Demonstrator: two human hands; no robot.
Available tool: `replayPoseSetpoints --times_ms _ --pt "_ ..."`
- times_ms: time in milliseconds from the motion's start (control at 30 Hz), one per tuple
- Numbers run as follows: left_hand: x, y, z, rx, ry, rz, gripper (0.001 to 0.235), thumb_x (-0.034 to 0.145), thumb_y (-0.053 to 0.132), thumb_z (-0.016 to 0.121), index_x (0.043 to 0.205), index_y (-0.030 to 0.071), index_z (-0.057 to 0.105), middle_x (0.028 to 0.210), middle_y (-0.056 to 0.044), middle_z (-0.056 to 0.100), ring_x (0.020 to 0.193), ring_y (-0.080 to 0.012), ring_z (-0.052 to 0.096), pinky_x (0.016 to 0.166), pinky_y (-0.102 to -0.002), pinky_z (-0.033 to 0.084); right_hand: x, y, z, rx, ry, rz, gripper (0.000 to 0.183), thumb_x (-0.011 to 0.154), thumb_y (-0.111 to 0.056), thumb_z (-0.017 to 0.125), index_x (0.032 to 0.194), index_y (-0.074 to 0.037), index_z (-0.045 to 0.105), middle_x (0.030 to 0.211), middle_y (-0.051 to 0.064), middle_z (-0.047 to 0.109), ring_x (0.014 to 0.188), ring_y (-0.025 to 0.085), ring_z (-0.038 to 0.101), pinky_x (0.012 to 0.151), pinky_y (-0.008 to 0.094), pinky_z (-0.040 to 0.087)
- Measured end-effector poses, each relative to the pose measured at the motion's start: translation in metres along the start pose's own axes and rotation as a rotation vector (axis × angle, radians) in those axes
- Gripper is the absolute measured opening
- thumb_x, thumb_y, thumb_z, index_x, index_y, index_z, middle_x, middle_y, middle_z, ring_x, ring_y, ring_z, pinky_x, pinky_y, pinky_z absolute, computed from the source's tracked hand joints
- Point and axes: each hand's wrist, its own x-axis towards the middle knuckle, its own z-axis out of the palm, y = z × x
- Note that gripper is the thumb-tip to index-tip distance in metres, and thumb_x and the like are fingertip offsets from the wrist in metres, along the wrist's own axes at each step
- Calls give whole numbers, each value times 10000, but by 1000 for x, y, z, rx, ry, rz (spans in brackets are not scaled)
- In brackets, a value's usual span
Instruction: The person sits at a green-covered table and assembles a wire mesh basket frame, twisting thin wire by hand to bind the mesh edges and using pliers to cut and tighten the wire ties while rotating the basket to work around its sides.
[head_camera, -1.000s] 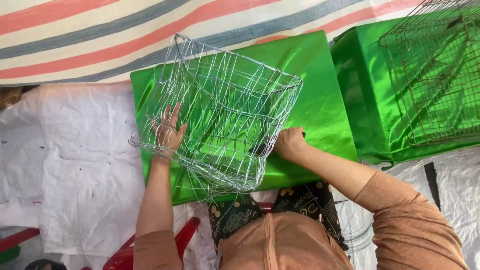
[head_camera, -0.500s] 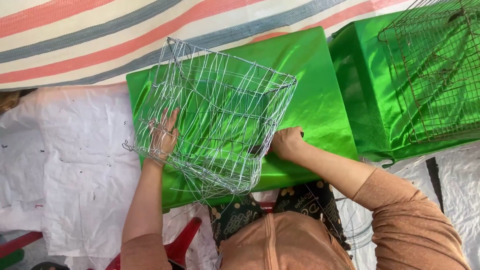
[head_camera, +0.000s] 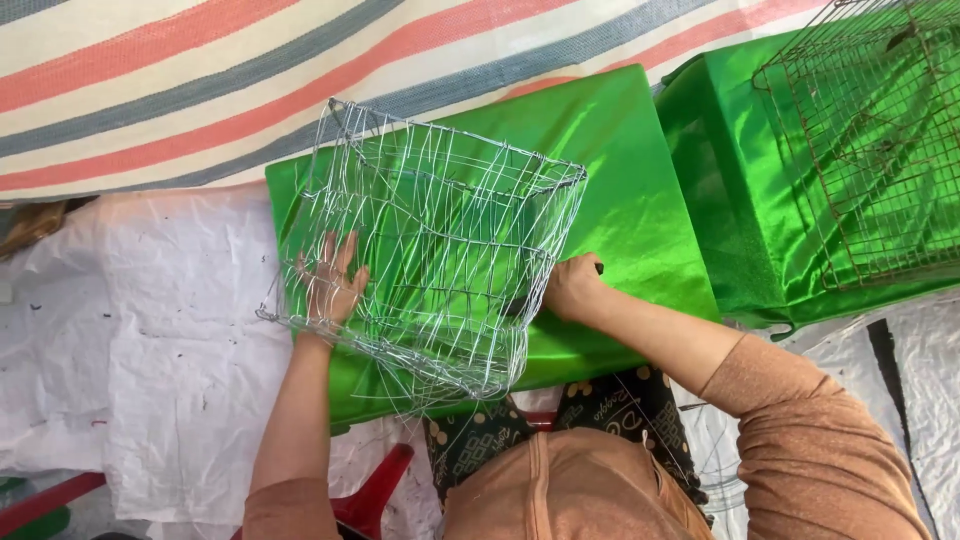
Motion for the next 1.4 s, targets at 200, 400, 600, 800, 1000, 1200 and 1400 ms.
replayPoseSetpoints --times_ms 200,400,600,800,1000,1200,1400 --pt "-2 7 -12 -105 -48 -100 659 977 436 554 1596 290 377 1596 -144 428 1308 -342 557 1151 -703 103 -1 8 -8 25 -57 -37 166 842 -202 565 793 -223 723 742 31 658 697 293 646 565 568 437" --pt "-2 6 -3 -11 -99 -131 612 999 343 518 1594 295 382 1538 -99 515 1354 -287 540 1163 -676 128 -11 39 -27 51 -126 -40 250 841 -171 556 922 -253 778 844 -11 719 815 248 694 636 515 454" --pt "-13 -2 30 -151 -186 -177 629 1000 574 417 1572 311 405 1696 -6 255 1570 -306 147 1125 -755 42 -59 75 -91 285 -54 52 374 973 -243 498 1273 -391 665 1013 41 739 959 275 732 774 528 558" --pt "-27 21 29 -70 -11 -121 596 1061 543 341 1614 331 285 1729 35 128 1569 -261 104 1169 -728 41 -55 67 -83 160 -65 57 313 1007 -318 517 1269 -425 651 1032 24 727 960 256 710 818 523 520" --pt "-24 32 18 -127 26 -119 693 1012 673 348 1591 291 343 1693 11 248 1561 -319 121 1052 -840 120 -35 44 -32 60 -107 92 284 1007 -265 483 1158 -367 700 915 61 702 849 295 667 722 563 472" --pt "-20 29 17 95 85 28 759 980 481 452 1645 195 222 1667 -37 323 1529 -316 242 1059 -796 184 -38 31 -64 12 -162 107 229 948 -235 522 954 -180 744 866 77 678 808 301 621 666 565 413" --pt "-27 36 -8 34 -83 11 907 948 757 372 1631 179 221 1649 -112 337 1545 -364 199 1035 -839 172 -40 32 -85 -20 -200 110 245 950 -197 495 942 -156 736 892 65 675 820 289 624 653 540 396"
